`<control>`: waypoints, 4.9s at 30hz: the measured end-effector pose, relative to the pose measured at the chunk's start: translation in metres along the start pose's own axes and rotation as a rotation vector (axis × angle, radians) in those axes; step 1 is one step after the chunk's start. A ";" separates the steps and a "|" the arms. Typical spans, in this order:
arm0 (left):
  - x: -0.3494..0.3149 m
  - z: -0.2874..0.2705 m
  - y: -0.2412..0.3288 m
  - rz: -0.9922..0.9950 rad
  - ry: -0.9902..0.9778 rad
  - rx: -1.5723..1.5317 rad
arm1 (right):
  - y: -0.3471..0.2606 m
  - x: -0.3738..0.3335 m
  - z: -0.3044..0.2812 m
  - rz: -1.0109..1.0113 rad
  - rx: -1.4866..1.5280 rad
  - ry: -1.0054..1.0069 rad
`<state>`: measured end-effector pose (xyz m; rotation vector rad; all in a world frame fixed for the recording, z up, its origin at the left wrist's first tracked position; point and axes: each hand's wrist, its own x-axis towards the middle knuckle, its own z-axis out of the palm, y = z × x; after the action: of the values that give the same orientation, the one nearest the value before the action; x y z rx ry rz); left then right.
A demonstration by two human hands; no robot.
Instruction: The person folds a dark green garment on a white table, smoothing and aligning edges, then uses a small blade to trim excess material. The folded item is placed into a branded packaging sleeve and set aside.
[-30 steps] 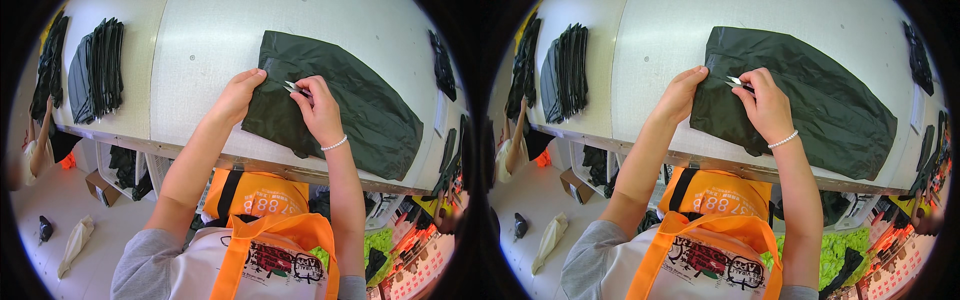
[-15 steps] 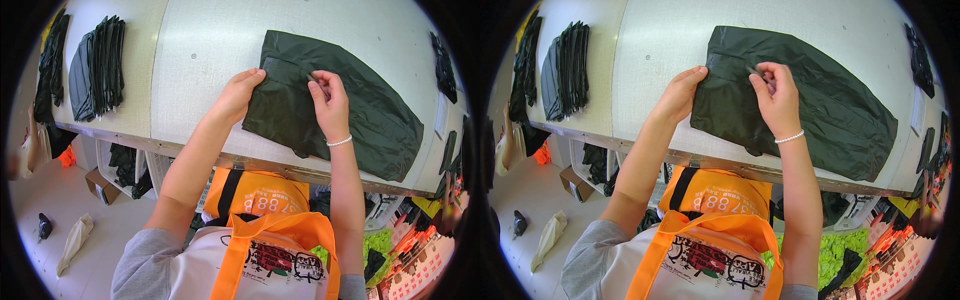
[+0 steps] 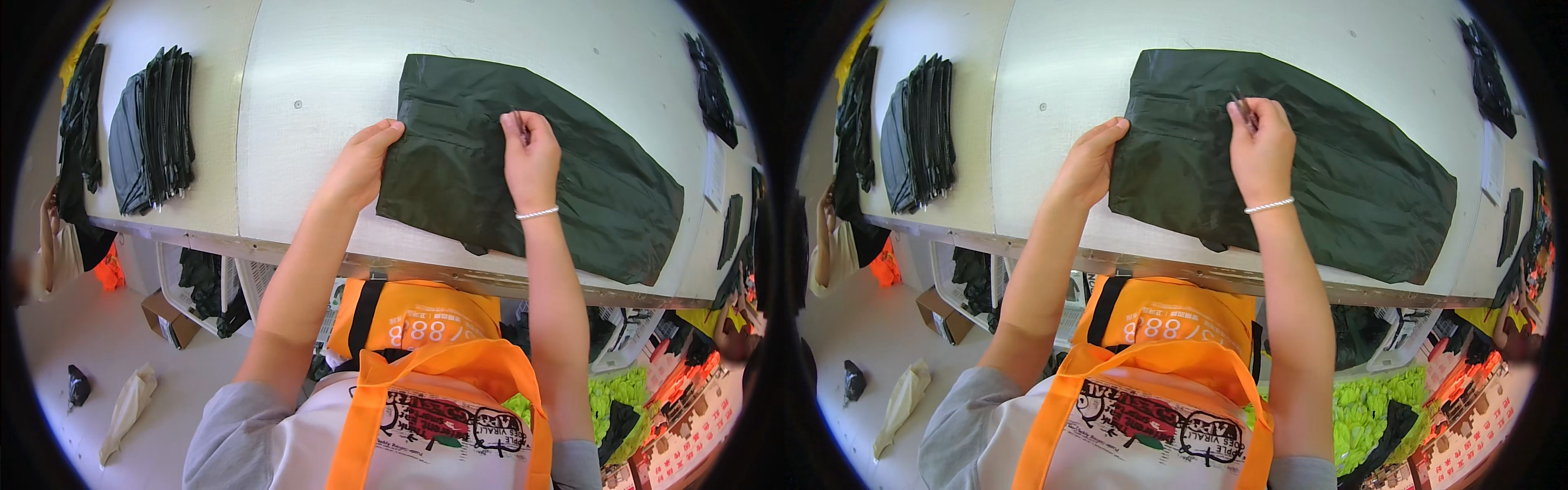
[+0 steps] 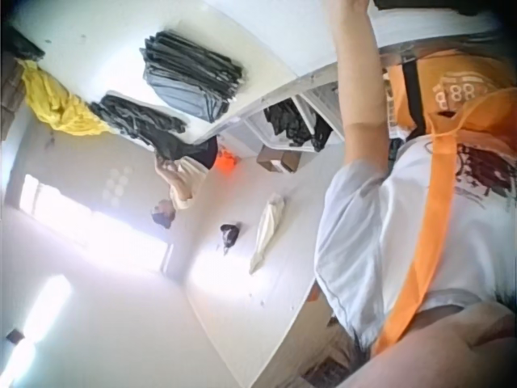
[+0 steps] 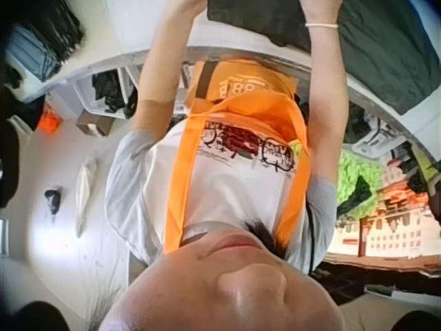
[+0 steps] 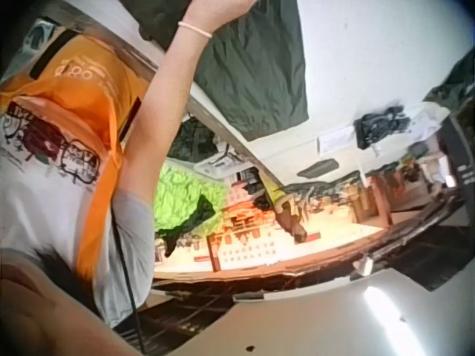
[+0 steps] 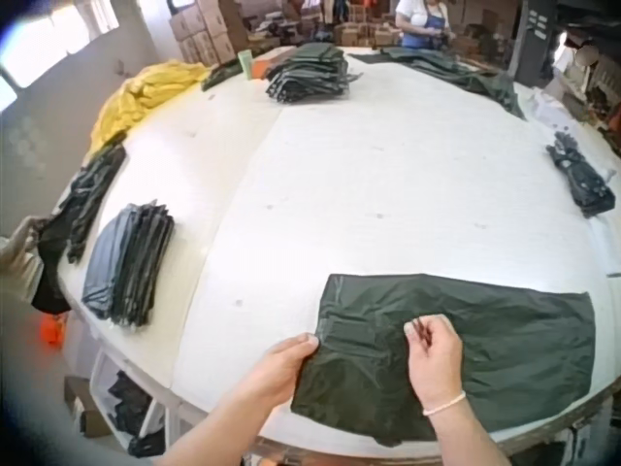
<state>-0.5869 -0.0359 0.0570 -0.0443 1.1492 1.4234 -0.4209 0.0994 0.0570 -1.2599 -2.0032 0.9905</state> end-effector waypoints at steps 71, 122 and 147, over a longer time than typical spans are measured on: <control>0.009 0.012 -0.037 0.689 1.056 0.493 | 0.020 0.076 -0.009 -0.321 -0.362 -0.856; 0.014 -0.002 -0.055 0.164 0.459 0.013 | 0.140 0.106 -0.179 -0.136 -0.129 0.149; -0.010 0.004 -0.016 0.030 0.040 0.265 | 0.033 -0.010 -0.116 -0.161 0.072 -0.506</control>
<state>-0.5695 -0.0443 0.0560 0.1322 1.3673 1.2908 -0.3106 0.1327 0.0947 -0.8468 -2.3698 1.3888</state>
